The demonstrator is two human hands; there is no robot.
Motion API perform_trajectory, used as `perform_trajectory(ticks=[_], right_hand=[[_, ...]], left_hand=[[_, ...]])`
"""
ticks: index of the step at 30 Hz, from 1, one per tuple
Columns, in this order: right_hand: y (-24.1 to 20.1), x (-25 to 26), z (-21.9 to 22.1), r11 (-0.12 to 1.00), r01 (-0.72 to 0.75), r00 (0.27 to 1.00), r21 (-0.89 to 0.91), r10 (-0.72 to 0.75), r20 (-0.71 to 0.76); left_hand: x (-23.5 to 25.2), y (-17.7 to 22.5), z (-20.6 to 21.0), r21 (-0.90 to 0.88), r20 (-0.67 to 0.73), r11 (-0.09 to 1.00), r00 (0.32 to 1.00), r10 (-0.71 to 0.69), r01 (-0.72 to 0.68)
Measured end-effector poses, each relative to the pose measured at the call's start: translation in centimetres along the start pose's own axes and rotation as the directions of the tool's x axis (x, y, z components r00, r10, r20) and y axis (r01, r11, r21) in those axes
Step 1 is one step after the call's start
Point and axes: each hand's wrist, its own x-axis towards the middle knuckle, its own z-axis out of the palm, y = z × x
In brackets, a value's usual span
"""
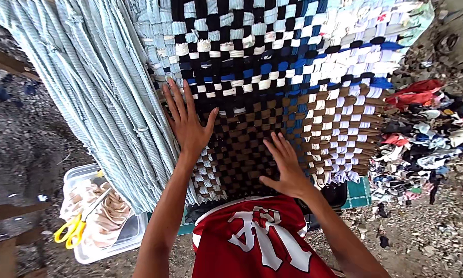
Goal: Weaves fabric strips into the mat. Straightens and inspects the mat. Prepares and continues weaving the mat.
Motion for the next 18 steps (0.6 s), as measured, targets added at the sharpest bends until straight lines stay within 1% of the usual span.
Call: perform_trajectory(ticks=[3,6,8,11,15,18], right_hand=[[-2.4,0.3,2.5,0.985,-0.073,0.995,-0.153,0.062,-0.076],[-3.3,0.5,4.4,0.972,-0.145,0.985,-0.187,0.123,-0.125],[-3.1,0.4,4.9,0.970,-0.159,0.983,-0.186,0.139,-0.118],[-2.0,0.2,4.3,0.983,-0.119,0.991,-0.142,0.110,-0.070],[0.5,-1.3,2.1,1.000,0.006,1.000,0.007,-0.006,0.027],[2.4,-2.9,0.3,0.995,0.014,0.994,0.102,-0.024,0.103]], left_hand=[[0.0,0.0,-0.2,-0.004,0.005,1.000,1.000,-0.003,0.003],[0.1,-0.1,-0.2,0.000,0.006,1.000,1.000,-0.004,0.004],[0.0,-0.2,-0.1,0.009,0.009,1.000,1.000,0.001,-0.001],[0.1,-0.2,0.1,-0.003,0.014,1.000,1.000,0.007,-0.007],[0.1,-0.3,0.1,0.006,0.008,1.000,1.000,0.006,-0.006],[0.0,-0.2,0.1,0.011,-0.002,1.000,1.000,0.007,-0.007]])
